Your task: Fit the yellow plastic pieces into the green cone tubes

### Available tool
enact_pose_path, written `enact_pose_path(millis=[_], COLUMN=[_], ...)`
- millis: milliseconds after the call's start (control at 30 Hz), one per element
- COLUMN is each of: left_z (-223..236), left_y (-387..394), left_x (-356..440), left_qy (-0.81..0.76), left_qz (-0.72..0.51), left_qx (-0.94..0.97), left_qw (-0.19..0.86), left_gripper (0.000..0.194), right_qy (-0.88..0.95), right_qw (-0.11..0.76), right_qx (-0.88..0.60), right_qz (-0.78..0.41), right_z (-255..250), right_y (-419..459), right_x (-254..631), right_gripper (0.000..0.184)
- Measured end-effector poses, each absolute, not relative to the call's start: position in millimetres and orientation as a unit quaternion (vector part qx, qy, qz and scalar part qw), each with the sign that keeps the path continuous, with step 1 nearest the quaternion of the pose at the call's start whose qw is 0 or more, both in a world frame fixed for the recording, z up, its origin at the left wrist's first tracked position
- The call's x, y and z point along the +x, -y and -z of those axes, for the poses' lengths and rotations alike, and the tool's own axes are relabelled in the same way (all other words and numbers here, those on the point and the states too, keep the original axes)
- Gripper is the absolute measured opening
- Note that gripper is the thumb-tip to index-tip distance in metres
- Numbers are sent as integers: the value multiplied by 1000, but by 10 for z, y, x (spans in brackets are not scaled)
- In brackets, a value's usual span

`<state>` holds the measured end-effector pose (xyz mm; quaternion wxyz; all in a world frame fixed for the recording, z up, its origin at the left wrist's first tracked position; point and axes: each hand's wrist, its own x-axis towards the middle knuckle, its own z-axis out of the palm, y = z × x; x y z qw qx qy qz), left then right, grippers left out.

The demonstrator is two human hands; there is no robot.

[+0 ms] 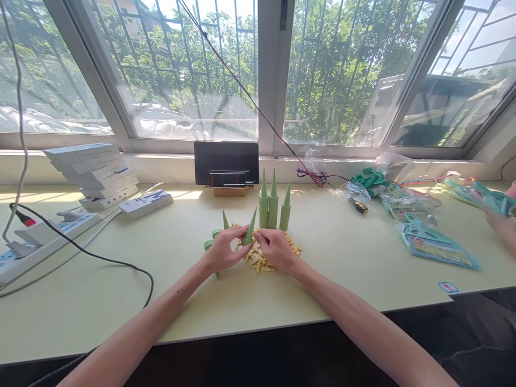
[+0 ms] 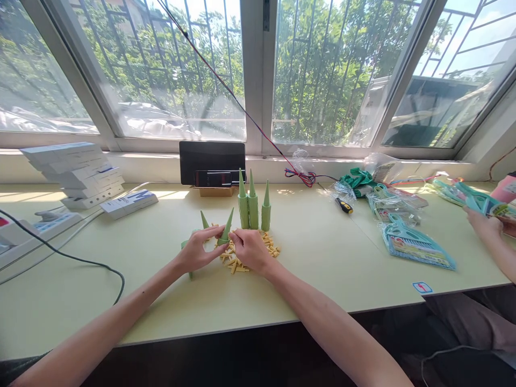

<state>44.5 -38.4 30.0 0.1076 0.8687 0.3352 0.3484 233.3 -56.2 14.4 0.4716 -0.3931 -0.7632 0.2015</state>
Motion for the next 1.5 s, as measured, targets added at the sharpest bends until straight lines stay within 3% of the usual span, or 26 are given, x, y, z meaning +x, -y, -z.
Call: enact_pose_path(millis=[233, 433, 600, 800, 1000, 1100, 1267, 1500], left_z=[-326, -328, -334, -309, -306, -342, -335, -299], left_y=[415, 410, 412, 395, 398, 421, 420, 391], left_x=[452, 456, 469, 451, 439, 449, 448, 433], left_qy=[-333, -326, -326, -338, -339, -346, -351, -344], left_qz=[-349, -355, -356, -355, -353, -350, -355, -362], left_qx=[868, 866, 865, 865, 865, 863, 858, 858], left_qw=[119, 134, 140, 111, 108, 116, 122, 116], left_gripper=[24, 36, 38, 36, 28, 17, 18, 32], right_qy=[717, 616, 577, 614, 720, 753, 766, 725], right_qw=[480, 455, 461, 451, 469, 461, 456, 471], right_qx=[-424, -406, -366, -402, -421, -406, -403, -425], right_qz=[-275, -499, -566, -508, -289, -235, -209, -268], right_z=[-196, -184, -162, -165, -173, -163, -156, -185], right_y=[590, 549, 522, 560, 589, 581, 572, 592], right_x=[2310, 2315, 2325, 2323, 2326, 2338, 2347, 2316], right_gripper=[42, 41, 42, 42, 42, 39, 37, 41])
